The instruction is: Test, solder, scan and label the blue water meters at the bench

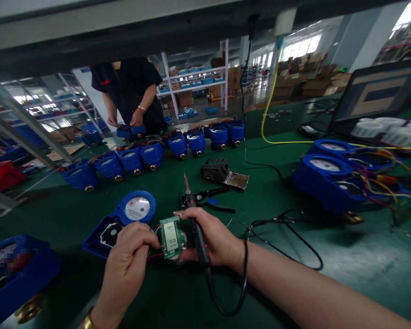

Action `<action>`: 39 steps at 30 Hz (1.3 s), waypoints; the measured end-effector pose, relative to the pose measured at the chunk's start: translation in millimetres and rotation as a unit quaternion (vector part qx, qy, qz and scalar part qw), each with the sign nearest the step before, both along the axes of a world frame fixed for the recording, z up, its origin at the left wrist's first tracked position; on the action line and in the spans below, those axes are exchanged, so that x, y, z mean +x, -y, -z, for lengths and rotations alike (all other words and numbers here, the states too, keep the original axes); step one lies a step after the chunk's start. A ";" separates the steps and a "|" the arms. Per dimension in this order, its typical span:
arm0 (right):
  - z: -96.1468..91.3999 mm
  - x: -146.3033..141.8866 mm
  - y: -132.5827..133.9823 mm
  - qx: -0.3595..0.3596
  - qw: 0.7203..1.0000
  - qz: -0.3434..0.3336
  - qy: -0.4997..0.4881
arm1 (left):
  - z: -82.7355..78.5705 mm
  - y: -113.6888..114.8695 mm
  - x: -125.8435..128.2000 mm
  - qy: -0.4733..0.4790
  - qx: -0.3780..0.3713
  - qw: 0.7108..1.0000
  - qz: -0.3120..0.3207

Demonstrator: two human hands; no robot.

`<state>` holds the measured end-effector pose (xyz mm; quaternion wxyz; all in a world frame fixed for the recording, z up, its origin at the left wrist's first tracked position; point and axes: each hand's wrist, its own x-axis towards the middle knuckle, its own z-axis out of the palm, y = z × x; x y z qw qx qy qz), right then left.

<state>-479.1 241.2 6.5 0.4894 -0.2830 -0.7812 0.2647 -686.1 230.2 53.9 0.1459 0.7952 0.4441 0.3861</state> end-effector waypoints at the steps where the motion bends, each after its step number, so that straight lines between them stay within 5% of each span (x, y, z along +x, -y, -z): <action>1: -0.1 0.0 0.0 0.002 1.000 0.000 -0.001 | 0.9 -0.4 0.1 0.007 -0.007 1.000 -0.017; 6: -1.5 1.0 0.9 -0.028 0.999 -0.017 -0.007 | 5.0 -3.0 0.7 0.003 -0.035 0.994 -0.099; 15: -2.4 5.4 -0.4 -0.032 0.999 -0.037 -0.003 | 7.5 -4.0 3.2 -0.102 0.114 0.983 -0.100; 21: -4.4 6.5 -0.4 -0.024 0.999 -0.030 0.011 | 6.3 -6.0 -0.1 -0.150 0.147 0.969 -0.130; 35: -2.3 10.7 -2.1 -0.054 0.997 -0.038 0.039 | 6.8 -6.2 -0.9 -0.190 0.123 0.967 -0.115; 39: -6.2 10.0 0.8 -0.026 0.999 0.016 0.028 | 6.7 -6.2 0.5 -0.174 0.113 0.971 -0.115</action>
